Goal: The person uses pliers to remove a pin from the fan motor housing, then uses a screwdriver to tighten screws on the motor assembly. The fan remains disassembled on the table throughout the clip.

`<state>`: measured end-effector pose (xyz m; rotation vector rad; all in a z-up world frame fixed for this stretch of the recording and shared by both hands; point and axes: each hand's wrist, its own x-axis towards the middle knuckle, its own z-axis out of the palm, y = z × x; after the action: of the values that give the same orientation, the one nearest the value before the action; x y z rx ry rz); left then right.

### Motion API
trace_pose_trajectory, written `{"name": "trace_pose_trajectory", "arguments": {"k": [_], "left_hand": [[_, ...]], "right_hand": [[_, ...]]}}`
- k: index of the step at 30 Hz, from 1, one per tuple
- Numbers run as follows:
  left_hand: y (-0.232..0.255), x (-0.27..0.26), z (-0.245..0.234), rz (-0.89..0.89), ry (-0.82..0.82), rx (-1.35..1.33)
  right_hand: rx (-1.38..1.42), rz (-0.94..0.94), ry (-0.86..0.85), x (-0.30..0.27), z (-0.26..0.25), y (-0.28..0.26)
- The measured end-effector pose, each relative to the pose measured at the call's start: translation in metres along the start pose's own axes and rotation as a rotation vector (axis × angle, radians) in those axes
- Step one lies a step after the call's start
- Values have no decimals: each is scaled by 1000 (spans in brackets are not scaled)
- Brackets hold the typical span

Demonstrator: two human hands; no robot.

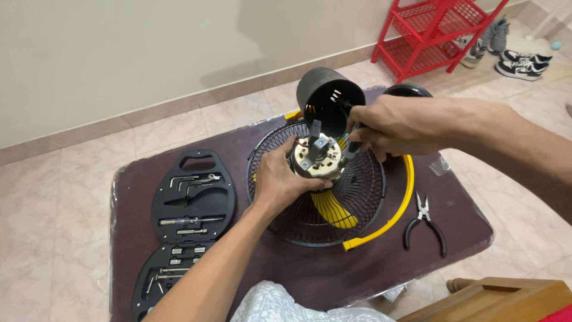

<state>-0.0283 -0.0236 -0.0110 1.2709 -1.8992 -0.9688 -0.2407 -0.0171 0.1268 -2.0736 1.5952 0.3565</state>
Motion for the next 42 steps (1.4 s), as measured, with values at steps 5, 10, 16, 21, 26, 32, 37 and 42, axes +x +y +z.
{"name": "trace_pose_trajectory", "arguments": {"k": [5, 10, 16, 21, 26, 32, 37, 42], "left_hand": [[-1, -2, 0, -24, -12, 8], [-4, 0, 2, 5, 5, -17], [-4, -11, 9, 42, 38, 10], [0, -8, 5, 35, 27, -13], [1, -1, -1, 14, 12, 18], [1, -5, 1, -4, 3, 14], [0, -5, 3, 17, 54, 14], [2, -9, 4, -24, 15, 4]], "right_hand": [[-314, -65, 94, 2, -1, 2], [-324, -260, 303, 12, 11, 11], [-450, -79, 199, 3, 16, 12], [-139, -40, 163, -13, 15, 1], [-179, -27, 83, -10, 4, -7], [-236, -95, 114, -4, 5, -8], [-217, -89, 140, -5, 7, -9], [-186, -83, 190, -10, 16, -11]]}}
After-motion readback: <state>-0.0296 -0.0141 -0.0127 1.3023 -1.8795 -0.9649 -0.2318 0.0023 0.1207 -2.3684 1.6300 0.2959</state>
